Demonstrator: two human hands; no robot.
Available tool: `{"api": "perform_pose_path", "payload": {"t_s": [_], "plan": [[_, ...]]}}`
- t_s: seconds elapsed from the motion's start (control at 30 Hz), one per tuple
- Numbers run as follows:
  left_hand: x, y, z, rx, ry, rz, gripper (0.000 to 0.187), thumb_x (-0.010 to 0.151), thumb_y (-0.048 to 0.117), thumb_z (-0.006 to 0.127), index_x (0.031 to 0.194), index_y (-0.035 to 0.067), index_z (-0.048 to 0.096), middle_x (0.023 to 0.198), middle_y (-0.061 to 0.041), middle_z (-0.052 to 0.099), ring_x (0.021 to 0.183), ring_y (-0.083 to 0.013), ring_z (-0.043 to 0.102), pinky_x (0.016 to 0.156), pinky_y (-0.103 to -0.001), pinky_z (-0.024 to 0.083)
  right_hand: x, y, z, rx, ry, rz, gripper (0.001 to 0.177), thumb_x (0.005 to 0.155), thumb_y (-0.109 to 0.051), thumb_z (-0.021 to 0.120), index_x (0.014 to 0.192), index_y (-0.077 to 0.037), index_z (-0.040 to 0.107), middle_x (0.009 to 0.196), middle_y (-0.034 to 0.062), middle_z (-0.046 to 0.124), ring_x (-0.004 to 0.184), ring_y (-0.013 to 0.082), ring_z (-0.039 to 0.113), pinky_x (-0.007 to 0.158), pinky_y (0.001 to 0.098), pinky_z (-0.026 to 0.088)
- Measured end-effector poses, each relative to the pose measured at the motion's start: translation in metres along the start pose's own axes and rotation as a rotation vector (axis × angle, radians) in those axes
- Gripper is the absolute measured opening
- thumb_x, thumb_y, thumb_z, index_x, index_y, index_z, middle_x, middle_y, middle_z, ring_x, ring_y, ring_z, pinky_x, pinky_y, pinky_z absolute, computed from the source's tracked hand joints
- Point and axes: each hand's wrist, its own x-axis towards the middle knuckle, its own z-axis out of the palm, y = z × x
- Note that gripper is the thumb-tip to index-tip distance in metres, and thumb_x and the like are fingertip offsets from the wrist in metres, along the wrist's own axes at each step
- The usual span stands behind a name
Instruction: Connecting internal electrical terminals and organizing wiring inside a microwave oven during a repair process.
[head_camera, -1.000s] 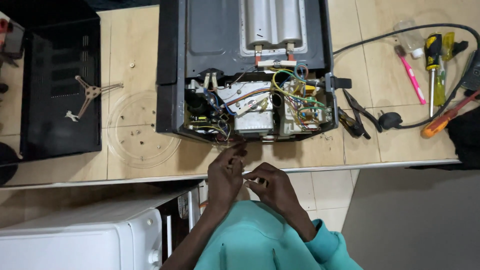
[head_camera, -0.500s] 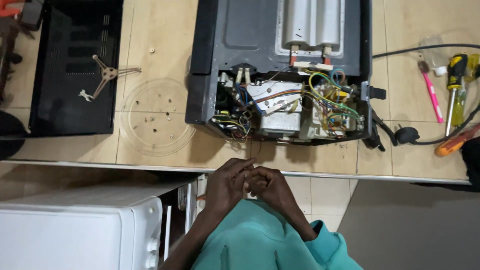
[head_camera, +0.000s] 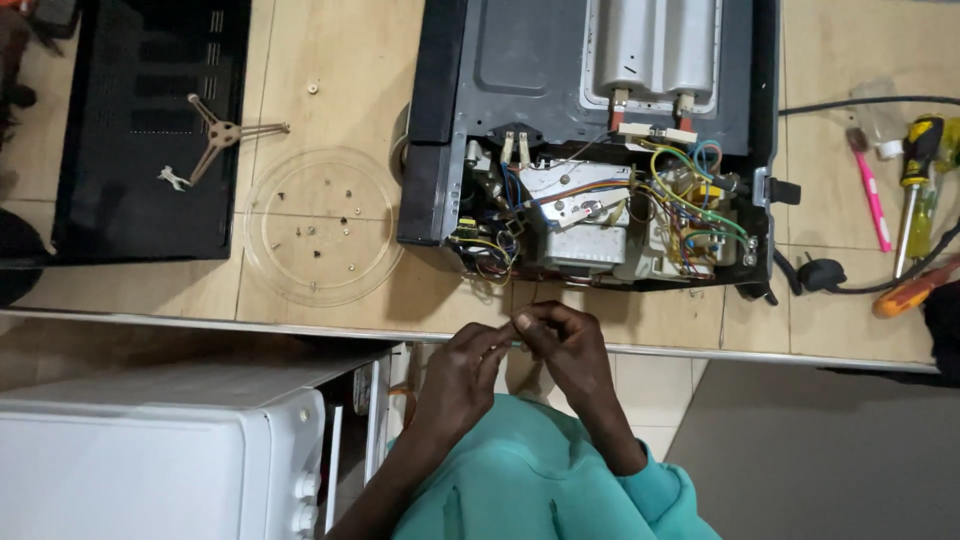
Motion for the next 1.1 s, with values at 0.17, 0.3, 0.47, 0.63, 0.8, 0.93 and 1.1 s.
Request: {"api": "perform_pose_path", "payload": {"t_s": [0.17, 0.3, 0.47, 0.63, 0.8, 0.93, 1.1], "plan": [[-0.006, 0.001, -0.009, 0.005, -0.039, 0.007, 0.026, 0.102, 0.010, 0.054, 0.116, 0.002, 0.074, 0.097, -0.016, 0.073, 0.082, -0.0366, 0.074, 0.064, -0.040, 0.061, 0.009, 0.019, -0.002, 0.054, -0.021, 0.035, 0.016, 0.093, -0.006, 0.074, 0.104, 0.005, 0.077, 0.078, 0.0174, 0.074, 0.068, 0.0210, 0.071, 0.057, 0.0271, 0.056], [-0.011, 0.005, -0.017, -0.005, -0.033, -0.004, 0.027, 0.102, 0.011, 0.056, 0.120, 0.003, 0.074, 0.096, -0.017, 0.074, 0.084, -0.0351, 0.075, 0.067, -0.039, 0.061, 0.012, 0.028, -0.006, 0.094, -0.033, 0.035, 0.016, 0.095, -0.007, 0.073, 0.103, 0.006, 0.076, 0.079, 0.0187, 0.074, 0.069, 0.0216, 0.073, 0.057, 0.0275, 0.058], [-0.020, -0.008, -0.013, 0.141, -0.012, 0.071, 0.041, 0.104, 0.017, 0.040, 0.125, 0.010, 0.074, 0.099, -0.010, 0.074, 0.092, -0.0280, 0.067, 0.076, -0.040, 0.048, 0.007, 0.023, -0.002, 0.041, -0.060, 0.002, 0.024, 0.094, -0.021, 0.071, 0.101, 0.002, 0.073, 0.085, 0.0158, 0.078, 0.070, 0.0193, 0.070, 0.060, 0.0297, 0.055], [-0.012, -0.010, -0.012, 0.170, 0.017, 0.075, 0.063, 0.111, 0.035, 0.022, 0.109, 0.008, 0.079, 0.093, -0.010, 0.072, 0.080, -0.0276, 0.070, 0.062, -0.039, 0.049, 0.004, 0.021, -0.003, 0.087, -0.104, -0.017, 0.024, 0.096, -0.023, 0.069, 0.101, 0.001, 0.071, 0.089, 0.0156, 0.079, 0.072, 0.0191, 0.069, 0.064, 0.0303, 0.055], [-0.015, -0.011, -0.021, 0.120, 0.022, -0.044, 0.039, 0.098, 0.022, 0.043, 0.101, 0.013, 0.081, 0.094, -0.005, 0.077, 0.085, -0.0230, 0.073, 0.069, -0.035, 0.053, 0.005, 0.028, -0.008, 0.143, -0.128, -0.056, 0.022, 0.096, -0.023, 0.070, 0.101, -0.002, 0.072, 0.089, 0.0163, 0.080, 0.074, 0.0201, 0.072, 0.065, 0.0302, 0.056], [-0.016, -0.002, -0.024, 0.100, 0.022, -0.109, 0.035, 0.089, 0.016, 0.047, 0.095, 0.011, 0.081, 0.097, -0.004, 0.080, 0.089, -0.0226, 0.073, 0.074, -0.034, 0.055, 0.009, 0.038, -0.006, 0.171, -0.132, -0.023, 0.027, 0.095, -0.023, 0.070, 0.102, 0.003, 0.071, 0.088, 0.0184, 0.079, 0.071, 0.0190, 0.066, 0.063, 0.0313, 0.054], [-0.013, -0.011, -0.021, 0.242, 0.014, -0.079, 0.028, 0.097, 0.017, 0.049, 0.101, 0.016, 0.077, 0.095, -0.007, 0.073, 0.080, -0.0284, 0.070, 0.066, -0.040, 0.051, 0.009, 0.032, -0.006, 0.165, -0.124, -0.045, 0.022, 0.097, -0.019, 0.068, 0.100, 0.002, 0.069, 0.090, 0.0208, 0.078, 0.071, 0.0208, 0.066, 0.062, 0.0323, 0.053]]}}
